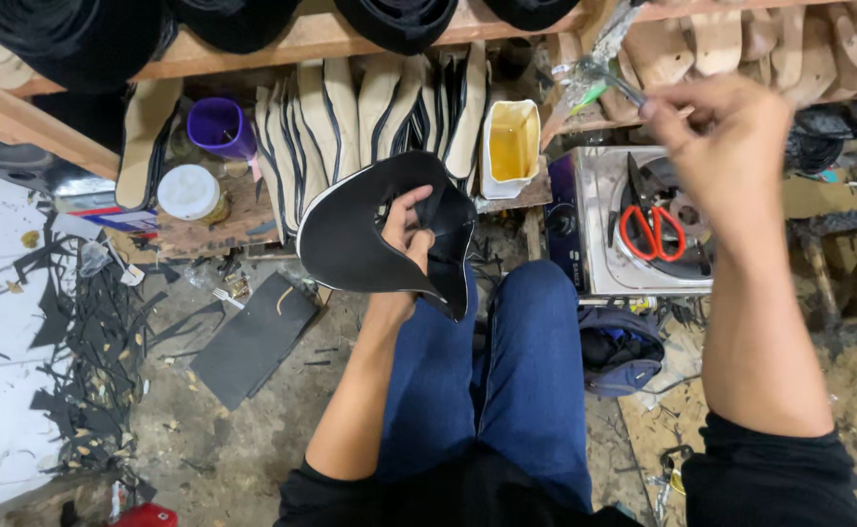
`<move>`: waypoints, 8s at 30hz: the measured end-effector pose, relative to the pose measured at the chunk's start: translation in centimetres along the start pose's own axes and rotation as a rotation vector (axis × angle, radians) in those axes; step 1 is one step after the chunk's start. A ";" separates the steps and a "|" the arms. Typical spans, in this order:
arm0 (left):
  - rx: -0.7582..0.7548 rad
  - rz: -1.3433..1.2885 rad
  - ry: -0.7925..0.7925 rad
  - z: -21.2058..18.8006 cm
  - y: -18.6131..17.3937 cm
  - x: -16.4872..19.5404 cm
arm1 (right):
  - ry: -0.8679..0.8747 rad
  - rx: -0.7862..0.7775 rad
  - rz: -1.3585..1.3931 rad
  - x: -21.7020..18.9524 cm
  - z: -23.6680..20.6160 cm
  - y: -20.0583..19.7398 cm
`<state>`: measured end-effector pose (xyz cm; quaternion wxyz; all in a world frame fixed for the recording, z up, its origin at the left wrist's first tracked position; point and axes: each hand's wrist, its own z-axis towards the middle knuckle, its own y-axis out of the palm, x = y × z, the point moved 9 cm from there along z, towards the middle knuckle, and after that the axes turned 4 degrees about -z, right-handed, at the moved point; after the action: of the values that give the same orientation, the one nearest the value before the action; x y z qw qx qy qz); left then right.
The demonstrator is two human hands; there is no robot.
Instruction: The person pours liquid from a red metal can into a small white container, then uses a brush to apply the liquid to the edges of a black shoe sole. The person repeatedly dips the brush into the container and applies the liquid along the sole's perimeter.
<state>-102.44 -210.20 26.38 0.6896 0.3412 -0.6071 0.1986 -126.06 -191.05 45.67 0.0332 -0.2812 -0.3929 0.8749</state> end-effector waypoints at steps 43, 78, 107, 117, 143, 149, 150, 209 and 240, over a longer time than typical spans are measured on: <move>-0.156 0.413 0.473 -1.1 1.6 3.9 | -0.314 -0.462 -0.078 -8.7 -6.8 12.0; -0.299 -0.407 0.066 -0.6 2.4 2.2 | -0.082 -0.302 -0.038 -10.0 -5.3 10.0; 0.046 0.474 0.631 -3.4 1.6 4.5 | 0.058 -0.364 0.180 -8.7 -4.8 9.0; -0.019 -0.198 0.174 -1.6 1.1 0.5 | -0.056 -0.389 0.123 -9.5 -4.8 9.4; -0.030 -0.219 0.294 -3.0 1.6 2.7 | 0.006 -0.388 0.066 -9.3 -4.8 9.7; -0.036 -0.230 0.145 -2.4 2.0 1.5 | -0.058 -0.434 0.118 -10.1 -5.2 9.9; 0.007 -0.230 0.107 -2.5 1.6 1.3 | -0.054 -0.423 0.138 -10.0 -5.1 9.8; -0.162 -0.431 0.192 -4.3 0.1 5.9 | 0.247 -0.161 0.266 -13.1 -9.1 1.1; 0.016 0.188 0.513 -6.5 0.2 10.4 | -0.042 -0.400 0.154 -16.7 -6.6 5.5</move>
<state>-96.10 -206.83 36.40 0.7967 0.2274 -0.4398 0.3466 -107.77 -195.08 46.10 -0.0984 -0.2933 -0.5364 0.7852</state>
